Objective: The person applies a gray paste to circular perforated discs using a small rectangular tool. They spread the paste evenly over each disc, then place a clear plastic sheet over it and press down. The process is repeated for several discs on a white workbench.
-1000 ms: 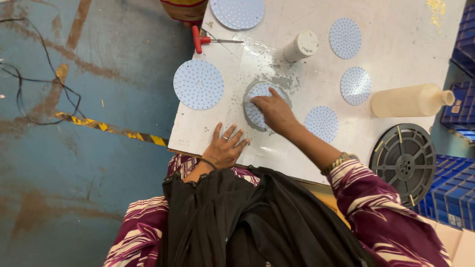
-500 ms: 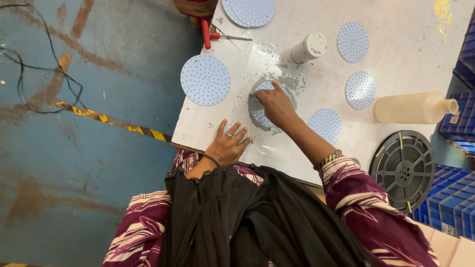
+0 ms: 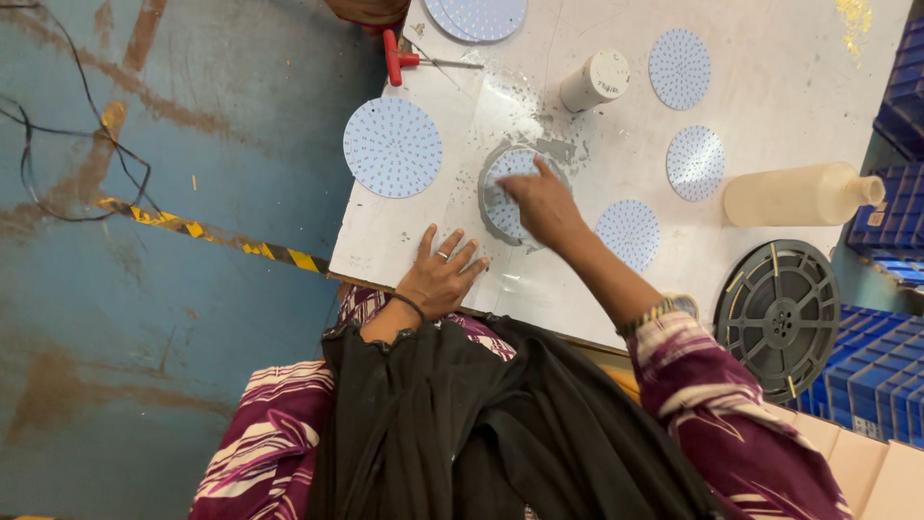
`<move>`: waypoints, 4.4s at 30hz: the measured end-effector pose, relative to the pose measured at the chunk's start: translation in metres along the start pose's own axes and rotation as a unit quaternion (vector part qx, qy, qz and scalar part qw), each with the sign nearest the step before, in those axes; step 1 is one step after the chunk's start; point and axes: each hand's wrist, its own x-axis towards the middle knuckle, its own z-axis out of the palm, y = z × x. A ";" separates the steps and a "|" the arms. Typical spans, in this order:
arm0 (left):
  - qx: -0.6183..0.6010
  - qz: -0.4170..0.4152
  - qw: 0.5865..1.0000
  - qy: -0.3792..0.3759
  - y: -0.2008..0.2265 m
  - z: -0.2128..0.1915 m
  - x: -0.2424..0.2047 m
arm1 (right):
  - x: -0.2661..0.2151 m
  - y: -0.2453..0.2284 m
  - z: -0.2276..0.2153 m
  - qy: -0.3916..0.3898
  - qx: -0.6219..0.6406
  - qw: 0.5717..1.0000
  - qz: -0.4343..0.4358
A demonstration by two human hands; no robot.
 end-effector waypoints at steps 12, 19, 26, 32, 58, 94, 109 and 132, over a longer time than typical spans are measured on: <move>-0.001 0.002 1.000 0.005 -0.001 -0.002 0.000 | -0.007 -0.013 -0.003 -0.054 -0.016 0.998 -0.015; -0.002 0.004 1.000 -0.006 -0.001 -0.001 -0.002 | 0.020 -0.003 0.003 -0.037 -0.019 0.999 0.013; -0.001 -0.002 1.000 -0.016 -0.001 -0.001 -0.002 | -0.018 -0.009 0.006 -0.112 -0.002 0.993 -0.040; -0.008 -0.002 1.000 -0.012 0.000 -0.001 -0.001 | 0.006 0.009 0.000 0.009 -0.039 0.999 -0.018; -0.019 -0.007 1.000 -0.020 0.001 -0.007 0.002 | 0.000 0.066 -0.004 0.082 -0.006 0.987 0.140; -0.024 -0.009 1.000 -0.003 0.000 0.000 0.002 | -0.082 0.021 -0.019 -0.118 -0.006 0.975 0.187; -0.029 -0.019 0.999 -0.009 0.001 -0.004 0.002 | -0.060 0.035 -0.027 -0.144 0.032 0.986 0.076; -0.035 0.007 0.999 0.015 0.002 -0.001 0.007 | 0.015 0.128 -0.040 0.187 0.209 0.904 0.324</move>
